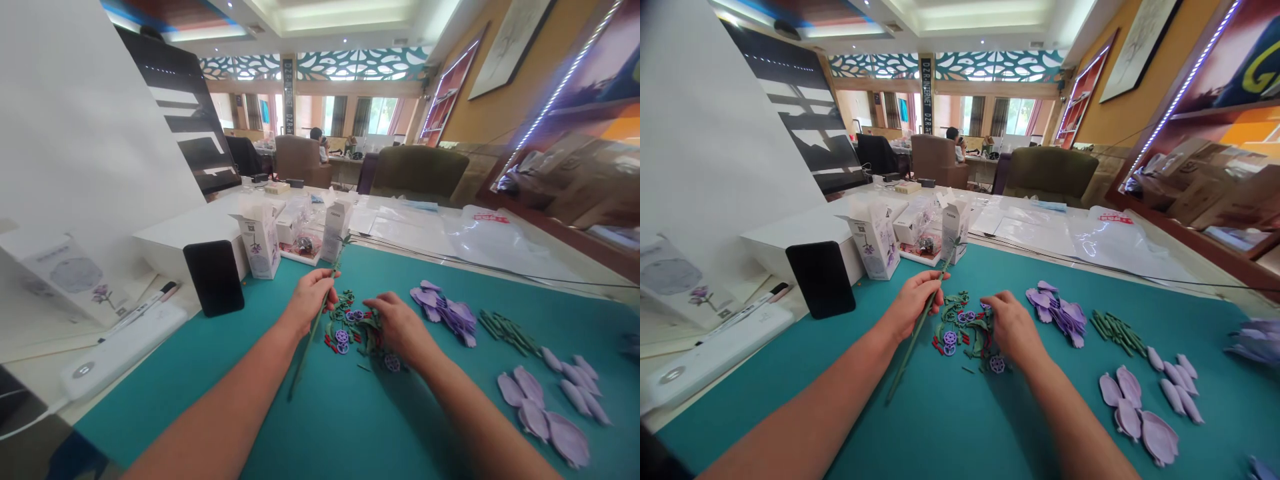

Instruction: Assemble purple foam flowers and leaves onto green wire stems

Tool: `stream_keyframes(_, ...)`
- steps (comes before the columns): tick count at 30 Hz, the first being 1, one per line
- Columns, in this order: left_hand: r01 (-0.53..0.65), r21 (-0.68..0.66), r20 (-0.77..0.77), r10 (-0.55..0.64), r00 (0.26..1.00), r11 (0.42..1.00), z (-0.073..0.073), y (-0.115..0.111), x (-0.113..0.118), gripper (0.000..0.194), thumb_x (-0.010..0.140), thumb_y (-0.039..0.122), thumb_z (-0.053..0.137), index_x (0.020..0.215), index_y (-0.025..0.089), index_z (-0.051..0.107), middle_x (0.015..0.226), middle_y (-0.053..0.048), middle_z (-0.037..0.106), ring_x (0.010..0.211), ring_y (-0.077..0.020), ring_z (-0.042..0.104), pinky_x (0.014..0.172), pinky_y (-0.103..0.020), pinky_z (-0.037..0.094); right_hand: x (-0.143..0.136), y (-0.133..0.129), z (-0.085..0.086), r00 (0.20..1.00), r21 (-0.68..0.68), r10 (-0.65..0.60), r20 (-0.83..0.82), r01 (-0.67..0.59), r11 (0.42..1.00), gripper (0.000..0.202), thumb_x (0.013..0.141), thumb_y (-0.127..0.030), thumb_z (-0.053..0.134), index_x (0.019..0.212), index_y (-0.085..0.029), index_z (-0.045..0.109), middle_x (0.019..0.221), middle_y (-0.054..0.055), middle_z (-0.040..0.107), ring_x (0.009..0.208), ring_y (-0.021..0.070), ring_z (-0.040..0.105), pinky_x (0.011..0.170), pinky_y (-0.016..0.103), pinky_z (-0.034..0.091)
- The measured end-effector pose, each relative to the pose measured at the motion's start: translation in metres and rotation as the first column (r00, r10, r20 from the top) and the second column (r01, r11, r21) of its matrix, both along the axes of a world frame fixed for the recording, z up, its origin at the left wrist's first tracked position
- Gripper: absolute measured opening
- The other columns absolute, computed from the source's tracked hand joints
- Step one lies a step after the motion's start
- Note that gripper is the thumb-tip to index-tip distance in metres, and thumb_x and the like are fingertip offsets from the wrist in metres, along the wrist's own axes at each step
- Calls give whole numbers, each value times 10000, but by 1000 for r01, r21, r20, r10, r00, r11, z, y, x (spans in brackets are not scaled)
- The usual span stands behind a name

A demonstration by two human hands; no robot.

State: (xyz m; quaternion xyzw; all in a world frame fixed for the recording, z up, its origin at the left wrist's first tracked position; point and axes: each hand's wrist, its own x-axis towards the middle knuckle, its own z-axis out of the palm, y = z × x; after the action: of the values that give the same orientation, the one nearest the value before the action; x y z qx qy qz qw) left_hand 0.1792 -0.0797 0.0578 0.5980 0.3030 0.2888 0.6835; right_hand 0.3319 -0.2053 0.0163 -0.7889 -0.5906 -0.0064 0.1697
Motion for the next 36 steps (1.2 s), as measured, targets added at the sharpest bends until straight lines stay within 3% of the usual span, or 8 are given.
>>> stream_keyframes(3, 31, 13, -13, -31, 999, 999, 0, -5, 1, 263, 761, 185, 475, 991, 135, 594, 519, 43, 541, 407, -71, 458, 401, -182, 303, 26, -11, 5, 989, 102, -115, -88, 124, 987, 430, 845, -67, 347, 1098, -217, 661, 1069, 76, 615, 891, 179, 604, 767, 284, 451)
stream_keyframes(7, 63, 6, -21, -62, 998, 998, 1, -12, 5, 263, 762, 200, 479, 988, 130, 596, 510, 42, 534, 404, -71, 452, 404, -184, 311, 39, -20, 1, 982, 105, -130, -135, 144, 984, 426, 819, -40, 361, 1060, -194, 676, 987, 65, 648, 886, 175, 612, 787, 288, 459)
stream_keyframes(16, 85, 26, -66, -83, 994, 996, 9, -26, 7, 286, 747, 213, 499, 1001, 122, 597, 511, 39, 539, 402, -67, 447, 391, -172, 306, 15, -15, -7, 998, 36, -52, 30, 51, 998, 344, 857, -98, 423, 1012, -217, 706, 894, 76, 599, 860, 199, 526, 780, 280, 392)
stream_keyframes(26, 121, -9, -4, -121, 993, 993, -9, -35, 12, 282, 768, 245, 494, 999, 115, 591, 524, 38, 546, 395, -59, 450, 401, -166, 331, 2, -10, -3, 975, -118, -27, 219, 54, 992, 264, 883, -170, 481, 1031, -273, 674, 999, 71, 614, 891, 226, 476, 692, 314, 294)
stream_keyframes(36, 188, -23, -26, -189, 982, 982, -14, -32, 6, 295, 768, 250, 506, 1016, 118, 593, 526, 38, 552, 403, -65, 462, 420, -174, 354, 5, -10, 0, 969, -157, -16, 248, 56, 986, 177, 866, -155, 520, 795, -218, 670, 855, 58, 649, 847, 205, 500, 656, 313, 246)
